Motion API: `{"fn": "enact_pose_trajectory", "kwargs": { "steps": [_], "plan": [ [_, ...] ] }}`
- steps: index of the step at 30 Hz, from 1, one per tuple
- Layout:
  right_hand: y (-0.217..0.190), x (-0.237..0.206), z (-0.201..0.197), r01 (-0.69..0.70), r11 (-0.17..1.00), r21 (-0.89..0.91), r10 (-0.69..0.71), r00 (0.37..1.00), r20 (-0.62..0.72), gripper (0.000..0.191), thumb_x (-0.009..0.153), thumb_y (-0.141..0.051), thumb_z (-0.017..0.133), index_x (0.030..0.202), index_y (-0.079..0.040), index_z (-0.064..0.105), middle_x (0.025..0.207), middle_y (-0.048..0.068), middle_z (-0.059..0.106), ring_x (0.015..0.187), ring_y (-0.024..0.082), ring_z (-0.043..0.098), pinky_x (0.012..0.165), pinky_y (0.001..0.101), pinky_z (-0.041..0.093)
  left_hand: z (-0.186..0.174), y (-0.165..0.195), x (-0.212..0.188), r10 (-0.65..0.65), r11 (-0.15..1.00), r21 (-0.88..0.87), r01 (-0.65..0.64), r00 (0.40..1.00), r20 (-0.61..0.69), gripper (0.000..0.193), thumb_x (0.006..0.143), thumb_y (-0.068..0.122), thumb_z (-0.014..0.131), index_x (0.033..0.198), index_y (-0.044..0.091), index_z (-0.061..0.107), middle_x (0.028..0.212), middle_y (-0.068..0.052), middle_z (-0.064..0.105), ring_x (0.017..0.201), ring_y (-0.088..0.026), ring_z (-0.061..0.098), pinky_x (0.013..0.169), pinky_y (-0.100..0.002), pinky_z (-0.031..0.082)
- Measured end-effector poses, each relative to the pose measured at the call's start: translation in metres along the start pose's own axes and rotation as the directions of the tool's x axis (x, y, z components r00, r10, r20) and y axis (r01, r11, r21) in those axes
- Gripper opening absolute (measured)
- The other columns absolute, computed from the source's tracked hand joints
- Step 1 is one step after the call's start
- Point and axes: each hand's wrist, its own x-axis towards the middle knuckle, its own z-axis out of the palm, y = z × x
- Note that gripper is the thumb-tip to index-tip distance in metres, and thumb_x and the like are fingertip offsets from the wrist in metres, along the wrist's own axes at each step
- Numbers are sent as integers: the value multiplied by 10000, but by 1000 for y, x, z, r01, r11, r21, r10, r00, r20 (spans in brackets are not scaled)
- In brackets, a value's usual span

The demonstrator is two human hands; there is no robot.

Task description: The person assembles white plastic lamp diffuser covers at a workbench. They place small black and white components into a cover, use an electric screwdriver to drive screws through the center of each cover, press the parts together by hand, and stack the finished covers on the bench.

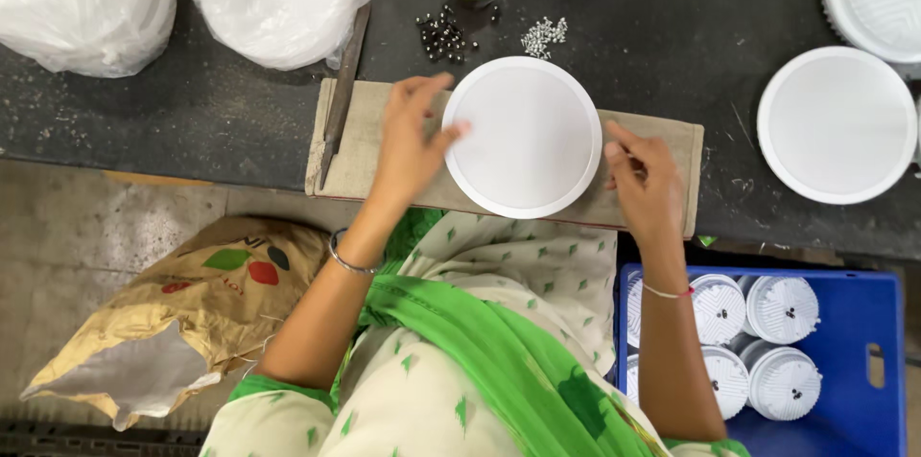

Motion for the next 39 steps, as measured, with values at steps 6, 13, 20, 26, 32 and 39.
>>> {"fn": "enact_pose_trajectory", "kwargs": {
  "steps": [6, 13, 20, 26, 32, 39],
  "plan": [
    [6, -21, 5, -198, 905, 377, 146, 976, 161, 407, 1040, -181, 588, 1397, 14, 611, 1173, 83, 708, 966, 117, 694, 828, 265, 614, 25, -26, -3, -233, 929, -274, 247, 969, 83, 320, 973, 293, 776, 1108, 19, 683, 1279, -140, 607, 896, -172, 636, 774, -310, 555],
    [1, -61, -28, -349, 891, 290, 291, 929, 227, 348, 1026, -204, 616, 1266, 48, 633, 997, 111, 723, 812, 161, 709, 709, 332, 605, 24, 24, -46, -537, 644, -458, 613, 788, 301, 555, 742, 213, 903, 1021, 40, 455, 928, -91, 616, 791, -152, 649, 650, -310, 593],
    [-32, -55, -30, 108, 979, 171, -118, 992, 52, 456, 963, -117, 753, 1365, 5, 576, 1260, 113, 675, 1142, 163, 663, 957, 279, 561, 4, 83, -63, -346, 523, -666, 532, 847, 404, 569, 801, 110, 846, 1206, 52, 451, 1012, -128, 720, 937, -155, 702, 811, -322, 603],
    [-68, -37, -12, 452, 837, 309, -484, 874, 33, 476, 801, 67, 836, 1238, -7, 661, 1241, 144, 710, 1134, 192, 691, 981, 299, 580, -43, 109, -46, 137, 883, -465, -68, 984, 116, 435, 904, -28, 794, 1309, 86, 683, 1286, -106, 720, 1195, -213, 711, 1030, -335, 561],
    [-65, -17, 24, 492, 771, 403, -580, 805, 125, 429, 786, 142, 804, 1174, -10, 707, 1207, 137, 712, 1100, 240, 717, 904, 322, 620, -65, 94, -26, 240, 917, -347, -196, 967, 88, 358, 838, -19, 785, 1166, 124, 767, 1245, -80, 738, 1127, -245, 709, 991, -345, 554],
    [-58, -28, 27, 534, 772, 345, -603, 787, 131, 477, 745, 134, 753, 1190, -33, 710, 1194, 137, 711, 1124, 242, 713, 917, 320, 600, -66, 83, -29, 307, 893, -384, -235, 942, 137, 320, 845, 57, 797, 1150, 153, 777, 1236, -62, 745, 1130, -233, 726, 981, -354, 560]
  ]
}}
